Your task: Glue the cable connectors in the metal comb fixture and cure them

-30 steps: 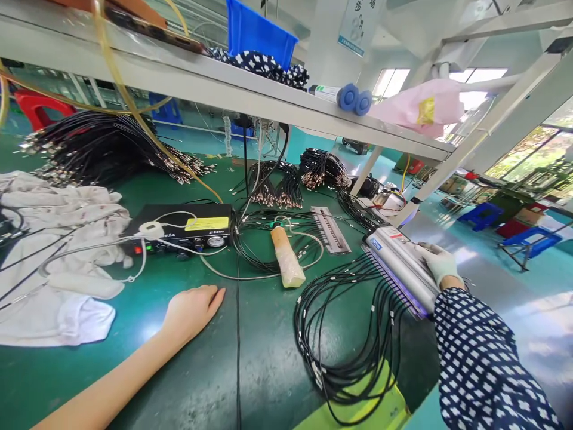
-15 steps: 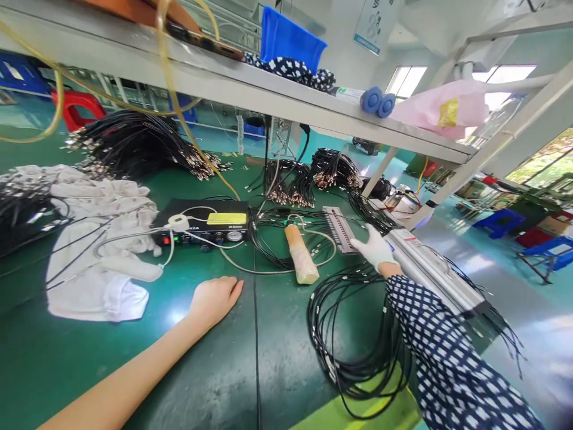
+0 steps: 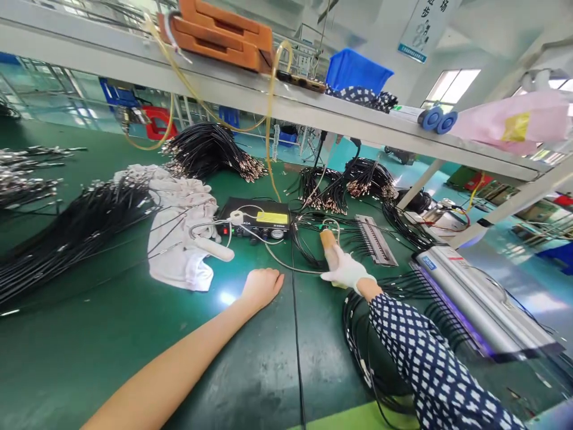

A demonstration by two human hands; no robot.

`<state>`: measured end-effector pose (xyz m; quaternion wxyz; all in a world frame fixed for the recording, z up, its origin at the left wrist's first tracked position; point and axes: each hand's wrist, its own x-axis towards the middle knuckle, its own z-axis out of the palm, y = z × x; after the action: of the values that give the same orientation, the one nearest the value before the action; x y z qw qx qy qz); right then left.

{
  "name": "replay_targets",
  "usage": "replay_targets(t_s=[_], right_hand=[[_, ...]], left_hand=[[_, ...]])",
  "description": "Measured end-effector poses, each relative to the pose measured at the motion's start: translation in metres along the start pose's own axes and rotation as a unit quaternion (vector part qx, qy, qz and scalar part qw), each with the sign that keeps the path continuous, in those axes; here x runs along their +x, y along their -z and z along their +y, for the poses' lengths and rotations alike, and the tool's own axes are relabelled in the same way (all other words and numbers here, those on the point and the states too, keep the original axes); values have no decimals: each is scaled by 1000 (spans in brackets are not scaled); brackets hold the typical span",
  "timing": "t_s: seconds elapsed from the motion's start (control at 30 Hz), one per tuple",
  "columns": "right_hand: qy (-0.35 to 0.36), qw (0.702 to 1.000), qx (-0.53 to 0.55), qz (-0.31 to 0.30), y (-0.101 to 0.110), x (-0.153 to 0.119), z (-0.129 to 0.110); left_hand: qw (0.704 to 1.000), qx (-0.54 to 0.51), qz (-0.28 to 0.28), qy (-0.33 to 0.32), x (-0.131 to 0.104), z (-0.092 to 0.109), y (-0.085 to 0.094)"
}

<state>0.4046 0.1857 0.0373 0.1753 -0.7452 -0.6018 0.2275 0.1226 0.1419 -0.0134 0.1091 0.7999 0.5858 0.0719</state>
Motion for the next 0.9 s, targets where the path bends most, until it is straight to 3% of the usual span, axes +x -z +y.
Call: replay_targets(t_s=[0.1, 0.2, 0.3, 0.33, 0.37, 0.47, 0.57, 0.63, 0.77, 0.9], right_hand=[[0, 998, 58, 8, 5, -10, -9], [29, 990, 132, 41, 32, -35, -14], [93, 970, 214, 63, 69, -88, -10], [137, 946, 288, 52, 81, -111, -7], [162, 924, 344, 27, 92, -135, -3], [131, 882, 447, -70, 112, -202, 7], [141, 876, 429, -170, 107, -244, 2], [128, 870, 396, -266, 91, -253, -8], [86, 860, 350, -362, 58, -241, -20], [72, 851, 333, -400, 45, -224, -20]], left_hand=[[1000, -27, 5, 3, -1, 1, 1], [998, -68, 7, 12, -4, -2, 1], [991, -133, 5, 31, -5, -4, 4], [986, -161, 3, 40, -4, -4, 6], [980, -192, 1, 50, 0, -2, 9], [950, -297, -12, 91, 24, 11, 20], [906, -394, -47, 146, 59, 27, 36], [876, -441, -74, 179, 78, 32, 48], [816, -522, -132, 208, 91, 21, 67], [760, -613, -147, 160, 90, 23, 81]])
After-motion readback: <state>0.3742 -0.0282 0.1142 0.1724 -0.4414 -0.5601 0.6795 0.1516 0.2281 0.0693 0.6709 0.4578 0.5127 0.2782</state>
